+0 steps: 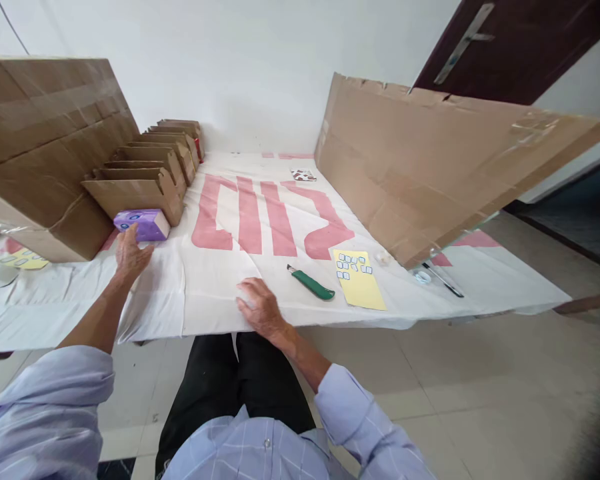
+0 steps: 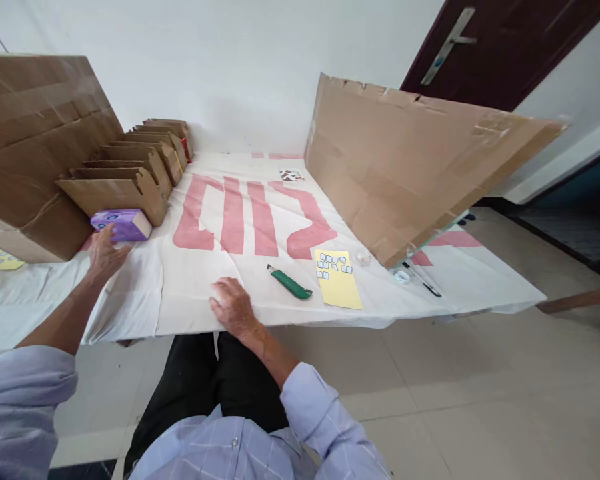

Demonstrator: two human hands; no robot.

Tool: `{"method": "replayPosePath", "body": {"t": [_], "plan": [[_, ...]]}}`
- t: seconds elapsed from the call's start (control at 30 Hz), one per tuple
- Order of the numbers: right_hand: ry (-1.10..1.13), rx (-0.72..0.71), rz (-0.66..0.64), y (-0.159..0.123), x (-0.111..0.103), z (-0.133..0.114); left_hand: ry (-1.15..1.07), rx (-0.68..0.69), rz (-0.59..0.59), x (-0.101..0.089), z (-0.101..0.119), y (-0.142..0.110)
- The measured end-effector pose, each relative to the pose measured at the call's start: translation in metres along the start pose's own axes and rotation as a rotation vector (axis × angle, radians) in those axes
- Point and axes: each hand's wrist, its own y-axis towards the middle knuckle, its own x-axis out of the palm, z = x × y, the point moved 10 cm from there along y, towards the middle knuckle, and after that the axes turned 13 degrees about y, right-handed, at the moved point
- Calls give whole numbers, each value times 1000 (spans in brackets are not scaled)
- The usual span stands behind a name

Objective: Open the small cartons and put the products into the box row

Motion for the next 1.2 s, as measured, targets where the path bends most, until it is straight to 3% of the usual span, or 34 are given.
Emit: {"method": "replayPosePath", "body": {"t": [0.1, 0.2, 0.3, 0.37, 0.5, 0.63, 0.9, 1.07, 1.13, 1.2], "plan": [[-181, -25, 123, -14, -60, 13, -127, 107, 31, -1, 16, -38], [-390, 49, 183, -26, -113, 44, -227, 303, -83, 14, 49, -104], [-589, 205, 149, -36, -145, 85, -228, 453, -139, 27, 82, -171], [-665, 272, 103, -42, -155, 106, -181, 447, -146, 35, 93, -200], [-708, 331, 42, -46, -154, 129, -45, 387, -198, 44, 99, -232], [-673, 389, 51, -44, -144, 127, 40, 381, -189, 34, 90, -245], [-572, 477, 83, -46, -138, 108, -150, 427, -178, 7, 42, -252], [-508, 499, 103, -48, -135, 106, -154, 389, -44, -16, 18, -287], [-498, 496, 113, -47, -135, 106, -157, 346, -97, -7, 10, -308], [-478, 464, 140, -45, -138, 102, -151, 297, -228, 14, 5, -330]]}}
